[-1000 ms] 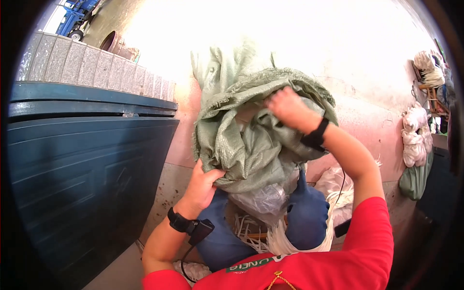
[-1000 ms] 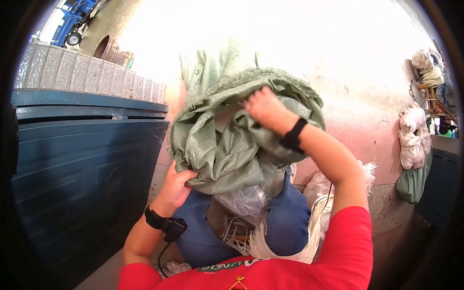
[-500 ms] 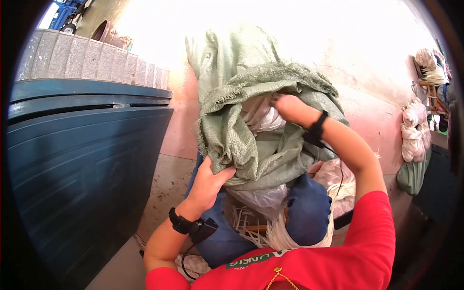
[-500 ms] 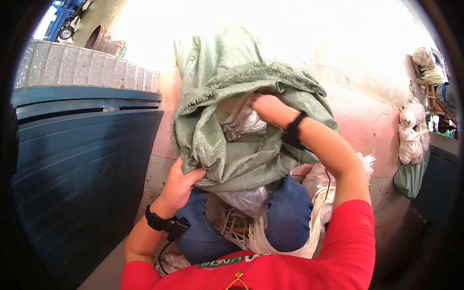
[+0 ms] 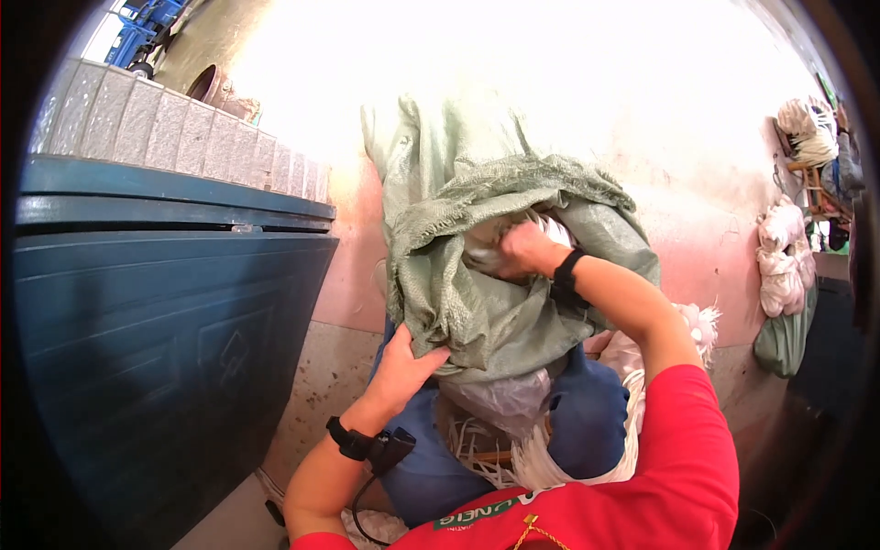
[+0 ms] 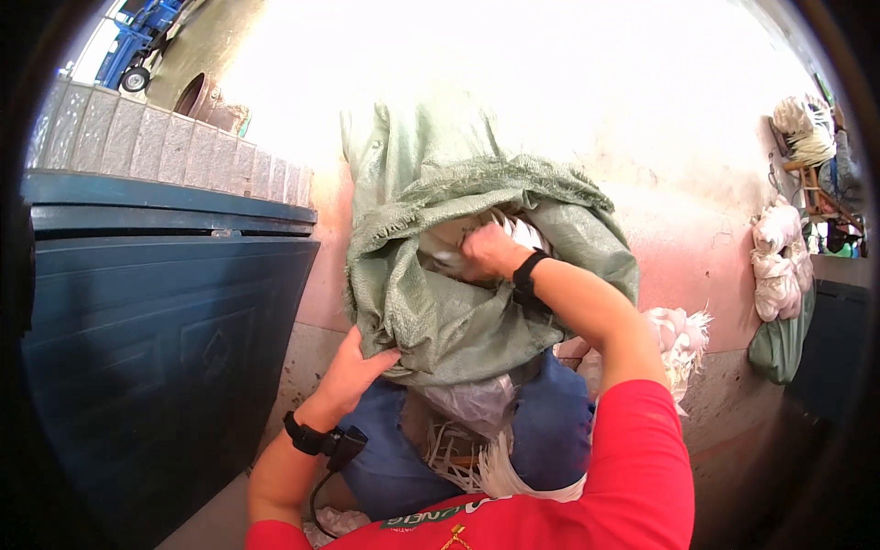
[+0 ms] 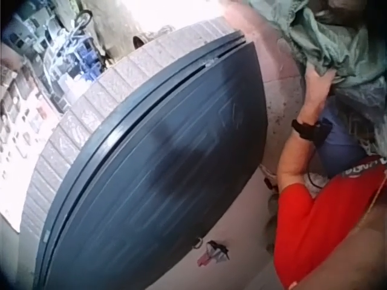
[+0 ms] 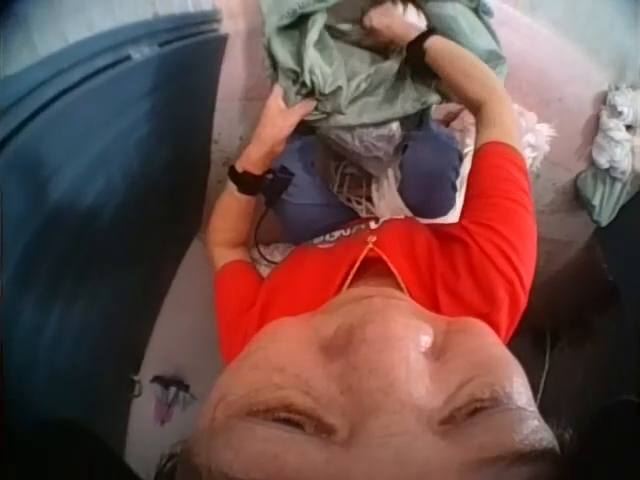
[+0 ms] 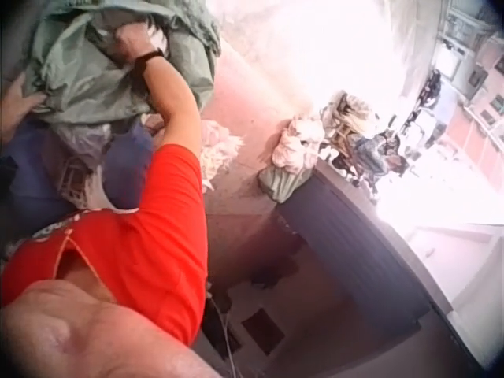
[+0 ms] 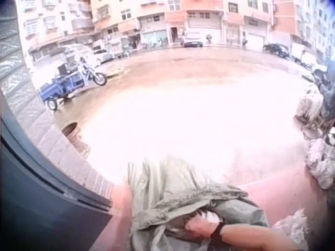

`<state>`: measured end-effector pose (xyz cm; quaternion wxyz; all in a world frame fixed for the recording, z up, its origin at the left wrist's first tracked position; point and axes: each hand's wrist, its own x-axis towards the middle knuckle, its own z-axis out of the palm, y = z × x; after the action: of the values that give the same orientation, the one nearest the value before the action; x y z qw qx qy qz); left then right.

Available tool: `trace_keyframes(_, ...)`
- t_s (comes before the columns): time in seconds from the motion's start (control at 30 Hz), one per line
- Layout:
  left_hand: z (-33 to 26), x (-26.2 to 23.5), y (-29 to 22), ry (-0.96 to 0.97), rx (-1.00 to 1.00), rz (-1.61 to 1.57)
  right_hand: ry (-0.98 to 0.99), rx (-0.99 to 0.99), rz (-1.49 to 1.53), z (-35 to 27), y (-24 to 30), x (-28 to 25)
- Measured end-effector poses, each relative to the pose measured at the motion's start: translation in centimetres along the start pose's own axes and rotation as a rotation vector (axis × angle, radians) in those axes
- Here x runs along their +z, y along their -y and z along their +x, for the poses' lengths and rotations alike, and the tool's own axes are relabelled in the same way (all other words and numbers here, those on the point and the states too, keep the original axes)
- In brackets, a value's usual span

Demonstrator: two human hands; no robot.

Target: The recorder is lacing up shoes and packing them into bundles in a workshop environment.

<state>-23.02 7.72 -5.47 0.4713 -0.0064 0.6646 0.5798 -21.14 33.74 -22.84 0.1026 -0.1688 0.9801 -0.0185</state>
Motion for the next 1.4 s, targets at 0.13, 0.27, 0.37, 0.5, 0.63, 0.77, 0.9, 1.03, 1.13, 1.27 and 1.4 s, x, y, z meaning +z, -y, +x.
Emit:
trace_keyframes(0.13, 0.2, -1.2, -0.5, -0.126, 0.093, 0.271, -0.011, 0.324, 0.426, -0.8, -0.5, -13.0)
trace_keyframes(0.27, 2.1, -3.7, -3.1, -0.413, 0.346, 0.160, -0.364, 0.182, 0.565, -2.7, 1.7, -20.1)
trace_keyframes(0.37, 5.3, -4.4, -5.2, -0.436, 0.640, 0.196, -0.386, 0.142, 0.616, -4.6, 4.3, -25.2)
trace_keyframes(0.5, 8.1, -9.4, -4.9, -0.562, 0.530, 0.884, -0.483, 0.452, 0.902, -8.4, 3.2, -30.1)
trace_keyframes(0.63, 5.4, -14.4, -5.3, -0.694, 0.230, 1.085, -0.959, 0.490, 1.435, -11.8, -1.2, -35.7)
trace_keyframes(0.77, 0.8, -9.7, -7.0, -0.548, 0.715, 0.827, -1.213, 0.477, 1.439, -10.3, -2.7, -39.2)
trace_keyframes(0.9, -6.4, 1.8, -8.0, -0.095, 0.795, 0.680, -1.227, 0.514, 1.325, -8.6, 0.3, -41.6)
trace_keyframes(1.03, -4.1, 5.5, -5.1, -0.042, 0.825, 0.442, -1.236, 0.455, 1.365, -6.4, 3.8, -43.0)
trace_keyframes(1.13, -4.9, 5.0, -4.9, -0.110, 0.858, 0.643, -1.224, 0.559, 1.424, -7.5, 3.4, -44.6)
trace_keyframes(1.27, -2.8, -1.9, -2.8, 0.002, 0.631, 1.606, -1.250, 0.437, 1.506, -9.3, 0.0, -44.8)
trace_keyframes(1.4, -3.4, -4.8, -4.1, -0.137, 0.427, 1.654, -1.232, 0.717, 1.698, -7.2, 4.4, -48.0)
